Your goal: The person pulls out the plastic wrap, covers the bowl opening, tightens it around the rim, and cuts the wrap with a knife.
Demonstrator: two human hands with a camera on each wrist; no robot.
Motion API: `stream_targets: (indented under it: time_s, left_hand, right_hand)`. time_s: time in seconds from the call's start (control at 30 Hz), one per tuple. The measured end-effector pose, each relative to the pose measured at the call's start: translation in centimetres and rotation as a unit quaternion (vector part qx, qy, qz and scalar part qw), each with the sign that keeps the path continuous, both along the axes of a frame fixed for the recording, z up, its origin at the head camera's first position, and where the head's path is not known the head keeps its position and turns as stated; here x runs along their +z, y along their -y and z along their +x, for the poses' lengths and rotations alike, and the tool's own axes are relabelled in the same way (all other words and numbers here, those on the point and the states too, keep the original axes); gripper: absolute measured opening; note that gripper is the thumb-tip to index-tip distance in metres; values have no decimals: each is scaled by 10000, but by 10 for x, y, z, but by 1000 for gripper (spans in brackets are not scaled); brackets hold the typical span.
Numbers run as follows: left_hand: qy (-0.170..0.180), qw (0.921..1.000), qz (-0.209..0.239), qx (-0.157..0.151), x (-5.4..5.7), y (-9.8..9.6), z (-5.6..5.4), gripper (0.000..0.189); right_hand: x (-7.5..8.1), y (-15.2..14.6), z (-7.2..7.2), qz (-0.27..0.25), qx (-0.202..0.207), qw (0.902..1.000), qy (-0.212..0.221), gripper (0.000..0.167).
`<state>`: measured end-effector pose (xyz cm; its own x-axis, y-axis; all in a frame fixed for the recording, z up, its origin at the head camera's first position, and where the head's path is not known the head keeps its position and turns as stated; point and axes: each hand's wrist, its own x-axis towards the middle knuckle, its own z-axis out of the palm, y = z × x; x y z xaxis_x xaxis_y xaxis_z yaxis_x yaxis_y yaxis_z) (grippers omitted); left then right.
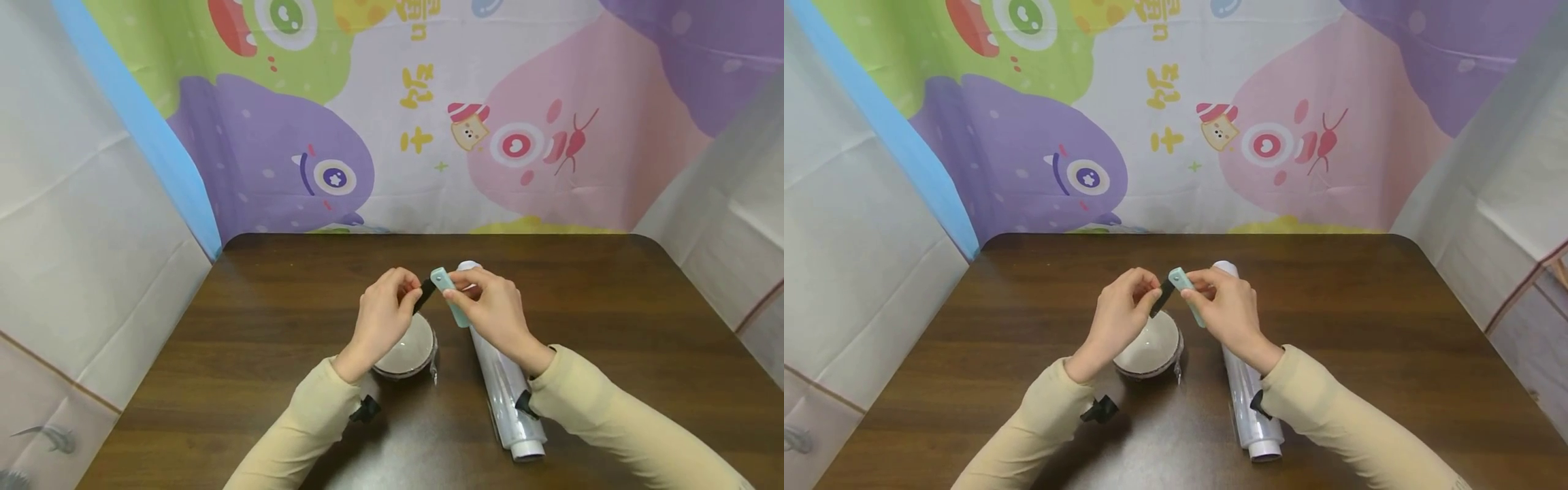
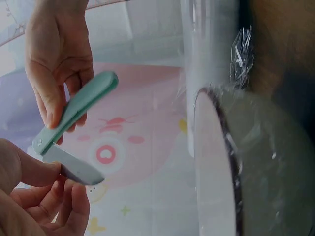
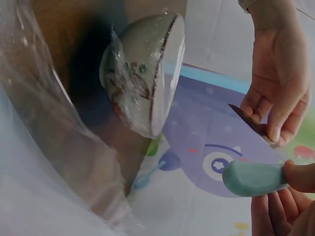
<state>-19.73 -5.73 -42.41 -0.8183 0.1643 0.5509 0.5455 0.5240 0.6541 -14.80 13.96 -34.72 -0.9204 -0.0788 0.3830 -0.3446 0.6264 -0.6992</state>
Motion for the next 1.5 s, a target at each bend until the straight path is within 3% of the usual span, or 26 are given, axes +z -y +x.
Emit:
stream_targets:
  time_s: [0.07,0.1,0.17,0.2,0.33,0.53,0.83,1.1,1.2,1.4,1.43,1.5]
  left_hand:
    - [-18,10000,64,-45,-2,-2,0,11]
    - [84,9999,71,-37,12,-5,10,8]
    - [175,9997,174,-74,20,-8,16,7]
    - [369,9991,183,-68,35,-10,27,5]
    - [940,9943,448,-237,48,-17,38,4]
    - [1546,9821,1021,-338,51,-27,44,3]
    - [1707,9781,1171,-235,46,-30,45,5]
    - [1893,9711,1310,-637,48,-28,45,6]
    - [1645,9784,1029,-709,32,-21,34,8]
    - [725,9967,61,-368,-71,5,-32,4]
    - [597,9978,-43,-299,-84,10,-40,7]
    - [558,9979,-286,-150,-95,19,-48,11]
  right_hand:
    - [-2,1,0,-95,-80,9999,118,22]
    - [-3,1,0,-143,-109,9997,161,23]
    - [-5,2,-1,-244,-153,9993,235,24]
    - [-7,3,0,-289,-182,9991,266,24]
    - [-10,5,1,-471,-257,9980,345,24]
    - [-14,8,2,-842,-342,9950,402,24]
    - [-21,13,3,-1030,-370,9926,519,24]
    - [-14,2,0,-950,-260,9930,658,22]
    - [-9,-12,-4,-1009,-447,9904,829,25]
    - [-6,-52,-14,-1018,-956,9813,1321,34]
    - [-7,-58,-15,-928,-1009,9806,1403,36]
    - [-11,-71,-15,-721,-1082,9791,1566,39]
